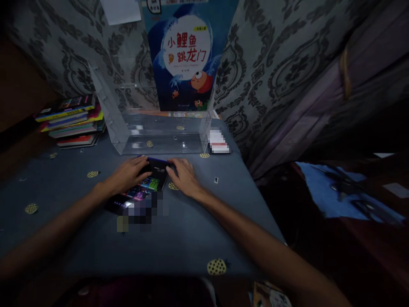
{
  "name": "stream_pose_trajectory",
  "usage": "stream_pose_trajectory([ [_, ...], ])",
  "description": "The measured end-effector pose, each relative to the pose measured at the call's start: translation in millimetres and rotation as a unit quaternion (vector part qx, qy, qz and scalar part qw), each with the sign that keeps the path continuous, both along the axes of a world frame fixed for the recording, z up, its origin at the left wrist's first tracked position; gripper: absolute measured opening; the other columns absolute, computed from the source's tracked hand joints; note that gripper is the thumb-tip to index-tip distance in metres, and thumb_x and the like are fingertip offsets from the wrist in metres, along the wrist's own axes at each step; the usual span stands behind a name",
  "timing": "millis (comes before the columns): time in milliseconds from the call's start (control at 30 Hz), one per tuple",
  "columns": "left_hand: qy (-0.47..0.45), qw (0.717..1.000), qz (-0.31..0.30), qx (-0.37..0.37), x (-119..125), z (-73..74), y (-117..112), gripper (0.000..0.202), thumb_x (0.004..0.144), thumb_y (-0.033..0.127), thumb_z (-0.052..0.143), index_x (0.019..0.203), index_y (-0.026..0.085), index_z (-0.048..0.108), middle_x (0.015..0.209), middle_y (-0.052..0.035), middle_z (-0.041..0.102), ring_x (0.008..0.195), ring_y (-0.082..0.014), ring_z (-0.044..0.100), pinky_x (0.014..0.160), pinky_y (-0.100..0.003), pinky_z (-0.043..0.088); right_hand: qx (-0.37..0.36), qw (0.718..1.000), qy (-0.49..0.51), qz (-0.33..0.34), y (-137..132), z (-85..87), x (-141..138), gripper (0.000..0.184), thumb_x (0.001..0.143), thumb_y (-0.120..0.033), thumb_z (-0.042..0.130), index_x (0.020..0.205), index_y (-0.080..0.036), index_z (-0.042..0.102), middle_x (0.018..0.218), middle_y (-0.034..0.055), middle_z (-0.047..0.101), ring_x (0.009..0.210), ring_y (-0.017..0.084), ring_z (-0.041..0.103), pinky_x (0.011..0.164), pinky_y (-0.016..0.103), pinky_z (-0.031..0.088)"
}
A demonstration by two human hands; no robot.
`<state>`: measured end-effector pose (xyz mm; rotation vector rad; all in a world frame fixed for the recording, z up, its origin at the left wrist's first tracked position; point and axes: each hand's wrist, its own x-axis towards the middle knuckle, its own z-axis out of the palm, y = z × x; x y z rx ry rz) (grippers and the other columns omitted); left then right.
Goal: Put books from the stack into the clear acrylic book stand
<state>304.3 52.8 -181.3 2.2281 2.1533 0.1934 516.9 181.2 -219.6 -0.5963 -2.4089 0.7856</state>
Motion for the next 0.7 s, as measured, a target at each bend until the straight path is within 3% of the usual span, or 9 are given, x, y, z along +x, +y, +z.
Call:
stream_pose_trajectory([
  [200,0.002,0.998,-0.004,0.063,31.0,-10.4,14.2,0.033,0.102,0.036,0.051,0.122,0.012,0.061,0.141,-0.0184,0.059,0.135,-0.0295,0.054,0.113,-0.046,0.044,-0.052,0.998,0.026,-0.017,11.8,-8.8,-1.5,0.035,0.105,-0.040,0.037,0.124,-0.021,0.061,0.117,0.0096,0.071,0.113,0.025,0.063,0.101,0.043,0.047],
  [333,0.015,0.998,-0.001,0.061,49.6,-5.1,19.1,0.038,0.099,0.042,0.057,0.118,0.010,0.062,0.133,-0.0190,0.063,0.128,-0.0312,0.059,0.109,-0.045,0.048,-0.052,0.998,0.040,-0.025,15.0,-8.8,-1.6,0.034,0.104,-0.038,0.039,0.122,-0.021,0.063,0.113,0.0081,0.074,0.108,0.025,0.064,0.098,0.042,0.048],
  [500,0.026,0.999,-0.007,0.035,61.6,3.4,12.1,0.033,0.093,0.041,0.067,0.110,0.013,0.060,0.115,-0.0136,0.067,0.111,-0.0291,0.065,0.097,-0.043,0.053,-0.084,0.995,0.053,-0.005,6.9,0.3,1.0,0.034,0.104,-0.035,0.039,0.116,-0.018,0.065,0.092,0.0065,0.075,0.095,0.023,0.069,0.089,0.036,0.050],
  [700,0.043,0.998,-0.020,0.048,66.3,-1.6,-2.4,0.018,0.095,0.030,0.063,0.105,0.015,0.059,0.108,-0.0099,0.064,0.104,-0.0257,0.063,0.093,-0.040,0.053,-0.110,0.990,0.065,0.051,-7.5,9.3,6.7,0.036,0.104,-0.041,0.040,0.113,-0.018,0.067,0.084,0.0039,0.074,0.084,0.020,0.070,0.081,0.032,0.050],
])
